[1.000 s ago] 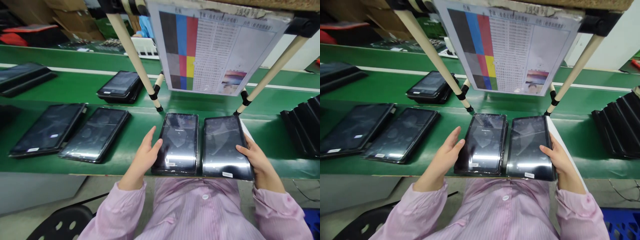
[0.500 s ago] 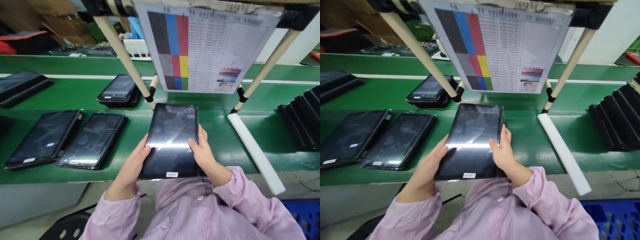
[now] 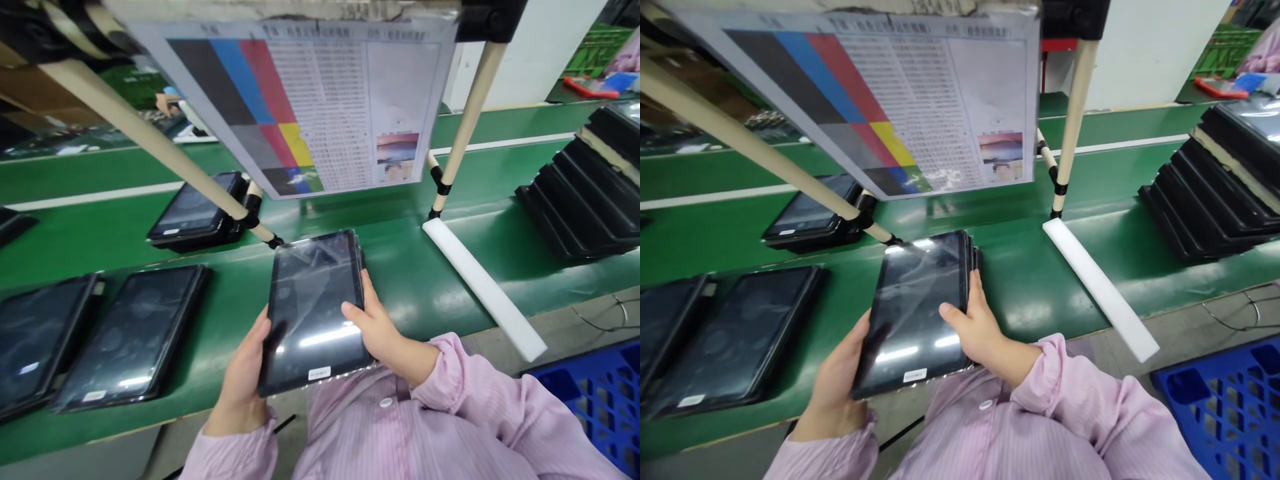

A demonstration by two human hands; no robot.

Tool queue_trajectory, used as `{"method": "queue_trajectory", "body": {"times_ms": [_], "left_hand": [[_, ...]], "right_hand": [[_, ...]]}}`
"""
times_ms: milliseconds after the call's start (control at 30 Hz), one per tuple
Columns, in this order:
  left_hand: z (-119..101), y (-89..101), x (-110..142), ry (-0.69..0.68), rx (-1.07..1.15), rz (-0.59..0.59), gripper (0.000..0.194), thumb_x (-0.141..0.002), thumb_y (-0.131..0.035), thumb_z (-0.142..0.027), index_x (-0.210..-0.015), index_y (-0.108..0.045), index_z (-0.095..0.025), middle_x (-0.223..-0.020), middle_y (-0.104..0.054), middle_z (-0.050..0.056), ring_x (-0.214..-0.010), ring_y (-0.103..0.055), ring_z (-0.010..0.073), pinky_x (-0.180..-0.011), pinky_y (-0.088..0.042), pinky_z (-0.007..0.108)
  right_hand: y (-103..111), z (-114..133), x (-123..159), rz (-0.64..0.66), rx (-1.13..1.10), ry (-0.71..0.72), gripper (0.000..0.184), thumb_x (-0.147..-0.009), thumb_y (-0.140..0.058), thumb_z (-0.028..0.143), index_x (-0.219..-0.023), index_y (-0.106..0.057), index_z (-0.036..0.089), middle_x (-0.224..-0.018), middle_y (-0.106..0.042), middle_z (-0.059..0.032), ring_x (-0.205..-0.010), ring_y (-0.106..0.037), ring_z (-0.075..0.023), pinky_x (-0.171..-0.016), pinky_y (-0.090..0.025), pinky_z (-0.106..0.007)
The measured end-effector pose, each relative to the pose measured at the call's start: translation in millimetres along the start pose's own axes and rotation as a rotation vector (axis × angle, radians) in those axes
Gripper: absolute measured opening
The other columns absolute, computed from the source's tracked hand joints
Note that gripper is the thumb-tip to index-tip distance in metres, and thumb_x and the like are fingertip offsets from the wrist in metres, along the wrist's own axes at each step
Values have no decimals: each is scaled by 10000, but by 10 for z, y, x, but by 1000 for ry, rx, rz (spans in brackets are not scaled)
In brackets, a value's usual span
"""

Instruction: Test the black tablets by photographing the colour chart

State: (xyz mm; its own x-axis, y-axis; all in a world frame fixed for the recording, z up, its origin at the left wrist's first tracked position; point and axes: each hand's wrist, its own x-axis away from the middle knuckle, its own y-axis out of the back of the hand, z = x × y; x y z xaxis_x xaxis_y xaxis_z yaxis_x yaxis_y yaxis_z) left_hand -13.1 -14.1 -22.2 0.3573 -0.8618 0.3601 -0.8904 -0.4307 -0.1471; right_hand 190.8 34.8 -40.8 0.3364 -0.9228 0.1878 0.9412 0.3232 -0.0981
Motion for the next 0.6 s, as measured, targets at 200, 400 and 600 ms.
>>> {"method": "queue_trajectory", "body": {"times_ms": [200,400,600], "left_hand": [[-189,-246,327,-86,26,-150,616,-811,-806,-524,-1400,-696,-382,-1467,-704,-74,-1469,-556,316,-1284,-401,410],[-450,-801,554,-82,105,-82,841,-707,-934,-512,-1479,-627,-382,-1341,-774,-10,-1241,-727,285,-1115,-568,357],[-366,-1331,505,-30,104,54,887,-728,-925,-501,-1532,-558,-419,-1303,-785,-23,-1119,-775,251,-1015,-621,328]], "right_hand": [[233,297,270,72,20,188,1055,-940,-628,638,-1732,-51,245,-1820,-46,-50,-1693,-47,-229,-1393,-65,-491],[696,659,570,114,194,348,1050,-983,-600,645,-1733,26,260,-1815,78,-48,-1693,40,-260,-1388,-33,-536],[1231,936,809,-21,130,298,985,-970,-575,716,-1733,-93,323,-1816,8,31,-1693,16,-243,-1392,-16,-494]]}}
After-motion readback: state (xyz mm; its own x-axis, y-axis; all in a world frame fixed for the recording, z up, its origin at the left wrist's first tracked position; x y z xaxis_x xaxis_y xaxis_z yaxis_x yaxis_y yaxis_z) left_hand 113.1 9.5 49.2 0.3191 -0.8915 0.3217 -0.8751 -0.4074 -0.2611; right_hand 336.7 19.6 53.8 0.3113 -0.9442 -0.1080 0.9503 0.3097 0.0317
